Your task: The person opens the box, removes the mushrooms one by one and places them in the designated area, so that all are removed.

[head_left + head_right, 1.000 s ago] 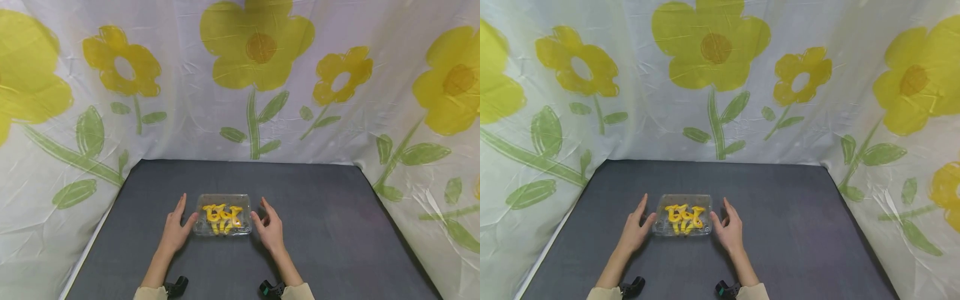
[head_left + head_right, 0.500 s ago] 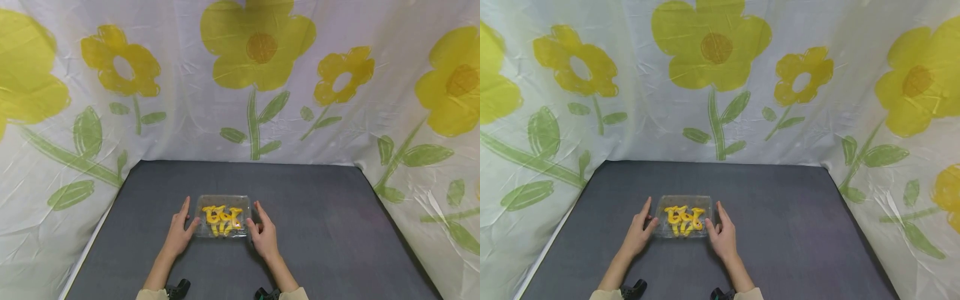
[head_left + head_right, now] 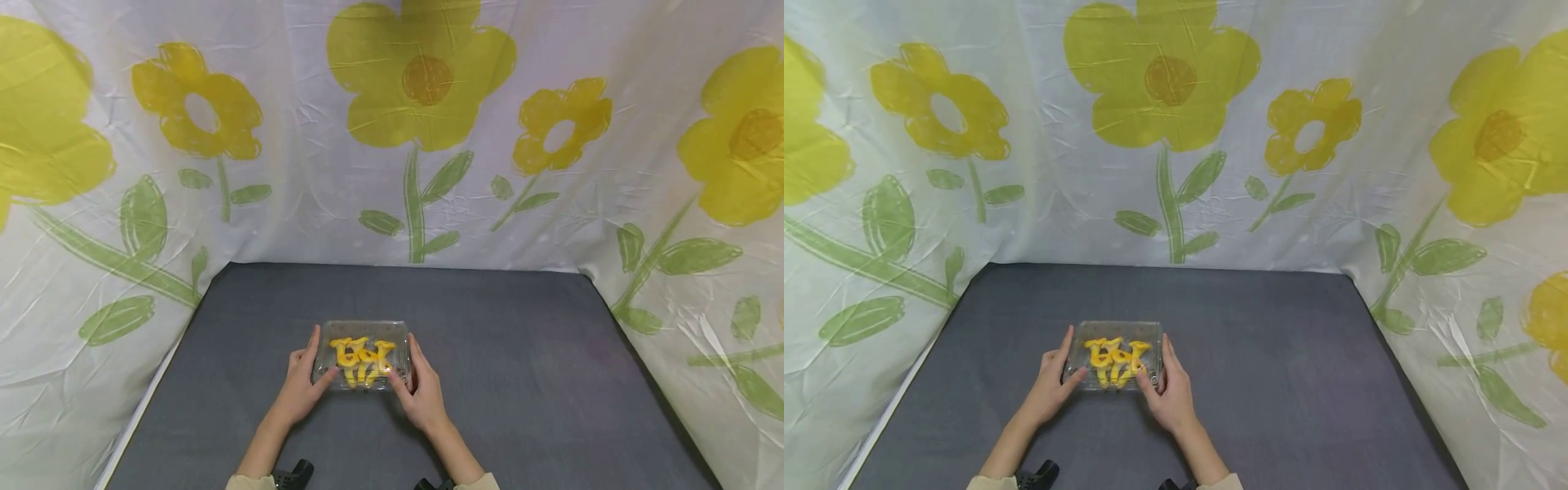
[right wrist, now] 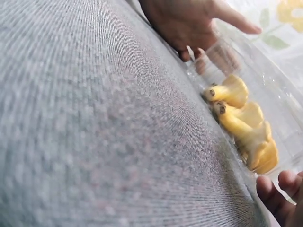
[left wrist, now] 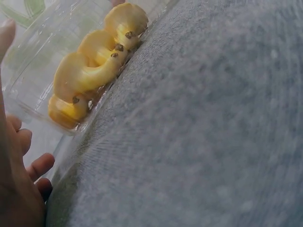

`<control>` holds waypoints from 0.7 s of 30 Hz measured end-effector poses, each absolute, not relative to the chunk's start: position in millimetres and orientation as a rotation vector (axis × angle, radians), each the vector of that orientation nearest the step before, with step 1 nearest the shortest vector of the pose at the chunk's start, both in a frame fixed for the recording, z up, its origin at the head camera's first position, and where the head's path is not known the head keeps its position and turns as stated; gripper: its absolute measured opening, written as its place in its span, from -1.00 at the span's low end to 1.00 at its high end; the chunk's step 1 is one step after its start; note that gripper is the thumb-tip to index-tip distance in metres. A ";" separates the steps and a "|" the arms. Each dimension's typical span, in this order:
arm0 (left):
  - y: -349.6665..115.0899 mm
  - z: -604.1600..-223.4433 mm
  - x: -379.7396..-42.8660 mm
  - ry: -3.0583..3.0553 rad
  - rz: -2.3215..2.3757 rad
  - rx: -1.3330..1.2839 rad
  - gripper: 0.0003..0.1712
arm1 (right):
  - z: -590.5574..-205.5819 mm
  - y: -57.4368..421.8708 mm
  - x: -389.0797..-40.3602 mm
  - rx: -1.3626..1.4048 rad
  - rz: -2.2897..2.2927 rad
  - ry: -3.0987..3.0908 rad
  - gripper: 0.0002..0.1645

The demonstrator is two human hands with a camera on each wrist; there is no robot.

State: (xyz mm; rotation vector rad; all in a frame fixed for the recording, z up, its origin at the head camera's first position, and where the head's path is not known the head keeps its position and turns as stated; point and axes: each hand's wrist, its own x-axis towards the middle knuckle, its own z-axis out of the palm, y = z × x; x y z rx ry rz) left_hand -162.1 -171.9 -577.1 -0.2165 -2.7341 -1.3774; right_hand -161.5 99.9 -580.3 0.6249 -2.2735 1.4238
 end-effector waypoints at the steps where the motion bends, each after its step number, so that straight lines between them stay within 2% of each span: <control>1: -171.6 -577.3 -162.0 -2.741 -1.378 -0.209 0.13 | -580.5 99.7 -161.4 0.628 1.421 -2.277 -0.06; 9: -170.0 -578.7 -160.3 -2.760 -1.321 -0.192 0.30 | -582.3 97.5 -157.6 0.652 1.465 -2.323 0.04; 21: -166.7 -578.4 -162.7 -2.785 -1.374 -0.125 0.53 | -581.4 91.8 -153.7 0.612 1.486 -2.354 0.05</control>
